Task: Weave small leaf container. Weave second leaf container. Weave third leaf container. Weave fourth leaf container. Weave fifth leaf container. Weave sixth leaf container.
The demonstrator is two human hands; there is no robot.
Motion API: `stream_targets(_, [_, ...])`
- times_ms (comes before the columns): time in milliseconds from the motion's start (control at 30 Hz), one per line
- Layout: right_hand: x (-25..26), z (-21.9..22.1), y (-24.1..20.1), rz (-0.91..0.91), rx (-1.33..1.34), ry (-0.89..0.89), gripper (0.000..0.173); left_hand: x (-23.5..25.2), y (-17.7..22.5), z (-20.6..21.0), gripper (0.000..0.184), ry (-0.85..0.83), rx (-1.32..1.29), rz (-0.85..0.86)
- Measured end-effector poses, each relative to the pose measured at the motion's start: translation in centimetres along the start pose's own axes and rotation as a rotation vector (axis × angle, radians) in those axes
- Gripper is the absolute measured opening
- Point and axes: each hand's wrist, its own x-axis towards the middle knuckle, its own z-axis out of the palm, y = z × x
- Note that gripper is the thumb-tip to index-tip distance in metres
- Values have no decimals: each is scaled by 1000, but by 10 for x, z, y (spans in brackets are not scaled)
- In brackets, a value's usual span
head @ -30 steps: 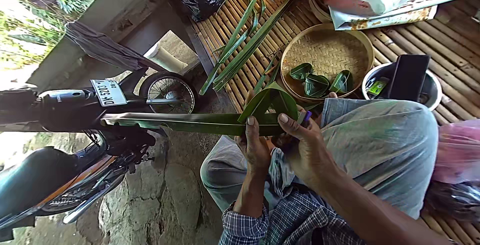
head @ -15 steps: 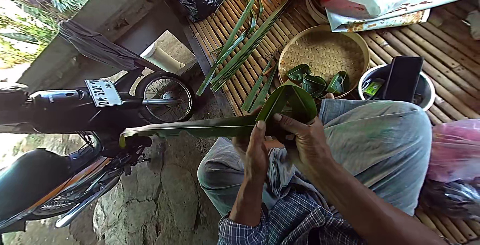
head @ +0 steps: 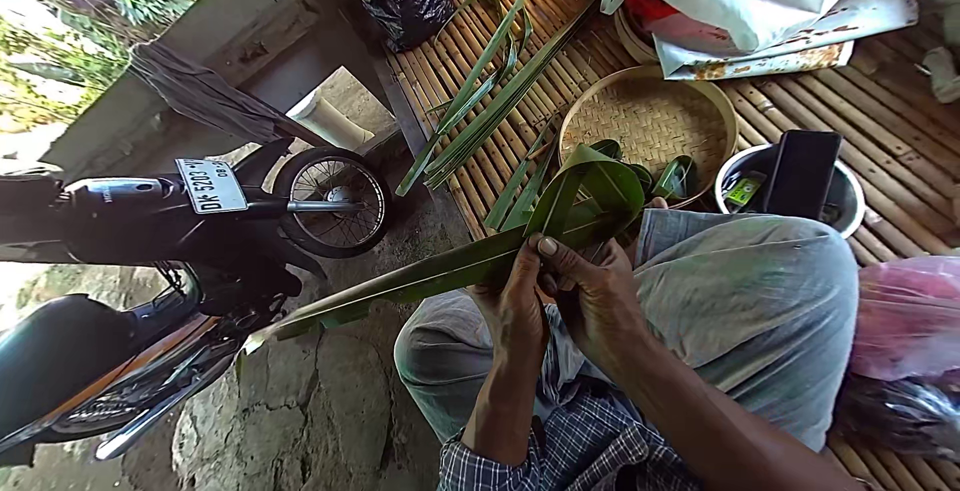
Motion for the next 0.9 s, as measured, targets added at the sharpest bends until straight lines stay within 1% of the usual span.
stream_targets(133, [1, 1, 0, -8, -29, 63, 32, 0, -4, -5, 9, 55, -6, -69])
stream_targets(233, [3, 0, -1, -24, -47, 88, 31, 0, -3, -7, 17, 72, -24, -84])
stream_targets(300, [7, -4, 0, -60, -71, 81, 31, -1, -3, -8, 17, 69, -35, -94])
stream_targets(333, [9, -5, 1, -91, -91, 79, 30, -3, -2, -10, 16, 66, -30, -105])
stream_targets(433, [17, -13, 0, -208, -165, 96, 37, -4, 8, -10, 28, 124, -23, -170])
stream_targets(500, [21, -20, 2, -324, -245, 85, 41, -5, 15, -7, 28, 153, -11, -199])
stream_targets(533, [22, -25, 3, -404, -308, 52, 43, -6, 18, -5, 27, 150, -7, -210])
stream_targets(600, [25, -34, 5, -569, -471, -25, 47, -8, 24, -2, 27, 121, -13, -242])
stream_targets(667, [25, -39, 4, -687, -601, -91, 45, -7, 30, -2, 28, 99, -26, -293])
stream_targets(733, [27, -45, 4, -774, -626, -183, 39, -6, 37, -4, 31, 59, -7, -358])
stream_targets(767, [27, -48, 4, -799, -639, -229, 36, -3, 41, -7, 33, 19, 16, -391])
stream_targets(833, [28, -53, 2, -825, -694, -303, 31, 6, 48, -19, 30, -113, 118, -440])
stream_targets(900, [26, -56, -1, -798, -777, -362, 29, 18, 56, -33, 29, -252, 255, -484])
